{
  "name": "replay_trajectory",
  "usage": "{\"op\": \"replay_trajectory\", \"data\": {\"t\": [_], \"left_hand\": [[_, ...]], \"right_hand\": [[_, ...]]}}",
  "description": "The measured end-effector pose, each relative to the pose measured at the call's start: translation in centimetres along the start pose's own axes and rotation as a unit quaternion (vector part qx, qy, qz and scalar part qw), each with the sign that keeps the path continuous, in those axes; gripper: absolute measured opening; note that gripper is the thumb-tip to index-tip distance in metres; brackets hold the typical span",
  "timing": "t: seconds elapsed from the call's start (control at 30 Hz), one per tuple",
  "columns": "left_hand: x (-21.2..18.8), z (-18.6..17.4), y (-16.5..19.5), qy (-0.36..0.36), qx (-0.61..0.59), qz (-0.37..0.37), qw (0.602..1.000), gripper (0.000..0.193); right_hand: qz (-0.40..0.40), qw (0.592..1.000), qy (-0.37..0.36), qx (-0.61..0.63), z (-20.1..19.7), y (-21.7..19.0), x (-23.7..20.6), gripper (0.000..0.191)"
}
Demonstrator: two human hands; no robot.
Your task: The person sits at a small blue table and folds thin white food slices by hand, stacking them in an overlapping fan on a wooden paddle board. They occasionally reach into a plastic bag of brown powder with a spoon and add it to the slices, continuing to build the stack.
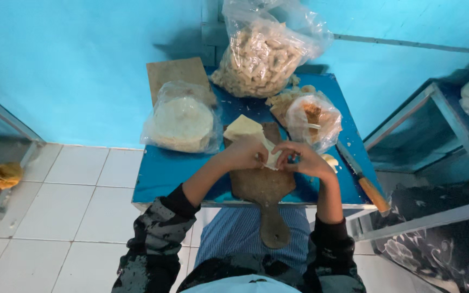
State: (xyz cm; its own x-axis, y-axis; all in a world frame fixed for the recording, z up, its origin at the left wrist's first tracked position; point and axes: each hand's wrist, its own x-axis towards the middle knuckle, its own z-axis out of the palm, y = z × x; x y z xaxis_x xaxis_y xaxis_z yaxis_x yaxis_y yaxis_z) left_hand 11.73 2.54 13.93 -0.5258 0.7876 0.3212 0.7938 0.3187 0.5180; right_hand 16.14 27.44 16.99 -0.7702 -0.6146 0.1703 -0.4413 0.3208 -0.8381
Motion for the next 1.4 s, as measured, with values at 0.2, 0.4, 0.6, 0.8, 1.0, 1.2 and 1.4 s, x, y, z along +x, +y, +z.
{"op": "replay_trajectory", "data": {"t": [0.2, 0.4, 0.6, 0.8, 1.0, 1.2, 1.4], "left_hand": [[-0.2, 0.6, -1.4, -0.010, -0.064, -0.046, 0.997, 0.019], [0.1, 1.7, -4.1, 0.185, 0.086, -0.016, 0.979, 0.024], [1.0, 2.6, -4.9, 0.100, 0.182, -0.071, 0.976, 0.031], [1.0, 4.2, -7.1, 0.191, 0.088, -0.044, 0.977, 0.010], [1.8, 5.7, -10.5, 0.180, -0.207, -0.086, 0.958, 0.021], [1.7, 6.4, -11.2, 0.123, -0.302, -0.154, 0.933, 0.032], [1.8, 5.5, -9.8, 0.113, -0.284, -0.165, 0.938, 0.042]], "right_hand": [[-0.017, 0.998, 0.052, -0.037, 0.3, 3.0, -0.9, 0.045], [0.024, 0.987, 0.159, 0.000, 1.2, 7.5, 0.0, 0.038], [0.030, 0.981, 0.182, -0.054, 2.1, 8.2, 0.9, 0.035], [0.000, 0.977, 0.208, -0.051, 2.8, 7.4, 1.4, 0.048], [-0.161, 0.939, 0.263, -0.156, 4.4, 7.8, 2.3, 0.073], [-0.150, 0.944, 0.278, -0.099, 4.6, 8.6, 2.2, 0.065], [-0.159, 0.952, 0.252, -0.074, 4.9, 8.7, 2.2, 0.069]]}}
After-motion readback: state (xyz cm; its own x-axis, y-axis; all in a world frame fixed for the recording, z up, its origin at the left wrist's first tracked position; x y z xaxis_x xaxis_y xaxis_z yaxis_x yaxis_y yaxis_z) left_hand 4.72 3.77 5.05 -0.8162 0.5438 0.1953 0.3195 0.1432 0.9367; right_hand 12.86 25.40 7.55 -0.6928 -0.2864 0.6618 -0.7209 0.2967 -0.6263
